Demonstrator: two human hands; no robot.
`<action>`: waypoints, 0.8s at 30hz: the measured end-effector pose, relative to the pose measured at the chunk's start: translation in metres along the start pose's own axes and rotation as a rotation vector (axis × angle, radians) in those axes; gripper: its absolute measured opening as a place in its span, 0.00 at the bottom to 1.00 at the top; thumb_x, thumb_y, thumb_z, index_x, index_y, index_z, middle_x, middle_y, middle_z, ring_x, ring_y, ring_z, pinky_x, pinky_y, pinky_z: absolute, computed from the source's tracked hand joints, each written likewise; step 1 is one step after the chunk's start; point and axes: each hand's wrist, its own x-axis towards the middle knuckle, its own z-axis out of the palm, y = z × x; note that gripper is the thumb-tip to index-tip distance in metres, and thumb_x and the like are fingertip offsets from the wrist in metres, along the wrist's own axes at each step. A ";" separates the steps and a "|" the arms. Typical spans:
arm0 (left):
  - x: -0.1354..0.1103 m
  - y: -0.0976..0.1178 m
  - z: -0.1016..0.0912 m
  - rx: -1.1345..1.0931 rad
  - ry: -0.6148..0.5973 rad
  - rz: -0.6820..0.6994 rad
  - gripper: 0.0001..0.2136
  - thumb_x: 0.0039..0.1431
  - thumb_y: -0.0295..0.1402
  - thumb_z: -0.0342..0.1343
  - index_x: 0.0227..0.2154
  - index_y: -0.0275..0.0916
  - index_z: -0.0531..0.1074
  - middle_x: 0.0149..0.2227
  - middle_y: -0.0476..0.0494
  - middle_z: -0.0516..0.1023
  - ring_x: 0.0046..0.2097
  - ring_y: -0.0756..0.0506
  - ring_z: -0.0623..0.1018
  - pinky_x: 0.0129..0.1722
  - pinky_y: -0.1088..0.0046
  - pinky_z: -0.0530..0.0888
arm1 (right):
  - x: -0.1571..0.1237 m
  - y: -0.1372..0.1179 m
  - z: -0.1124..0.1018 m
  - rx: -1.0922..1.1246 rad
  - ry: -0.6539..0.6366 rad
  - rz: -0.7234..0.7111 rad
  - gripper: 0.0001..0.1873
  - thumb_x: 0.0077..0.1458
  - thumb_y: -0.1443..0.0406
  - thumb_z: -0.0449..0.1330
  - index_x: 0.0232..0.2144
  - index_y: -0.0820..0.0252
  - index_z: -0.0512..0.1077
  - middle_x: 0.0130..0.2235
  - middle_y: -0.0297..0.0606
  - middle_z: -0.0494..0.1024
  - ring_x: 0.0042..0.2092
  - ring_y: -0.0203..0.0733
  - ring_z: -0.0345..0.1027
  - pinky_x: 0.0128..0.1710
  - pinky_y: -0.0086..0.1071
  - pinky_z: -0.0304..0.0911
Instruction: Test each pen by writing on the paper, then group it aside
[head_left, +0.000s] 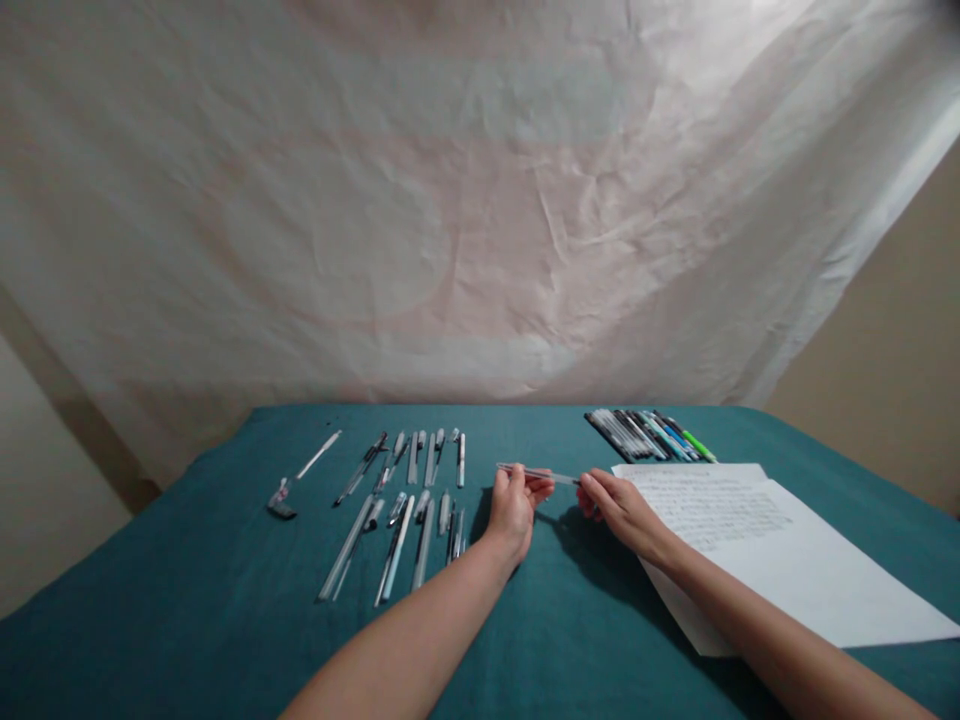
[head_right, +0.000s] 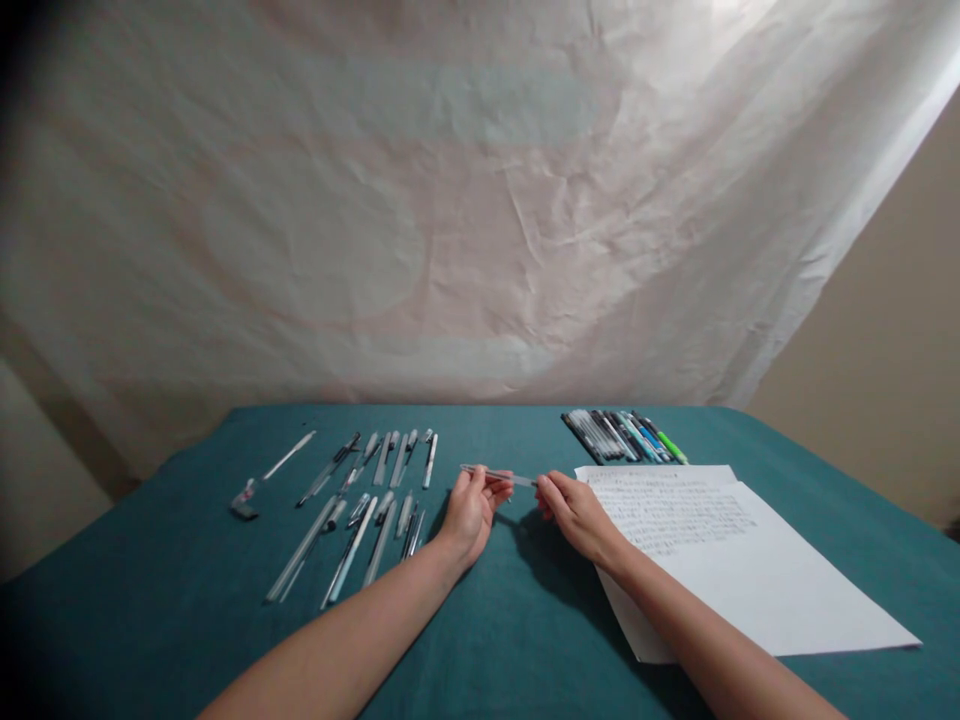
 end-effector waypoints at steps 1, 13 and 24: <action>0.000 0.000 0.000 -0.001 0.001 0.001 0.06 0.61 0.33 0.45 0.31 0.36 0.59 0.28 0.42 0.76 0.27 0.51 0.76 0.31 0.74 0.72 | 0.000 0.000 0.000 -0.002 0.010 0.001 0.18 0.59 0.55 0.43 0.27 0.59 0.64 0.24 0.32 0.70 0.25 0.35 0.65 0.26 0.28 0.60; 0.000 -0.001 0.000 0.002 0.007 -0.005 0.05 0.61 0.32 0.44 0.31 0.36 0.59 0.28 0.42 0.77 0.27 0.51 0.76 0.32 0.74 0.73 | -0.002 -0.002 0.002 0.038 -0.032 -0.003 0.20 0.59 0.55 0.42 0.23 0.58 0.63 0.21 0.32 0.68 0.23 0.35 0.63 0.25 0.28 0.59; -0.001 0.002 0.000 -0.027 -0.026 -0.022 0.05 0.61 0.32 0.45 0.31 0.37 0.59 0.28 0.43 0.76 0.27 0.51 0.76 0.31 0.74 0.72 | -0.002 -0.005 0.001 0.108 -0.053 0.029 0.21 0.59 0.53 0.42 0.23 0.59 0.62 0.19 0.30 0.67 0.22 0.34 0.63 0.25 0.28 0.60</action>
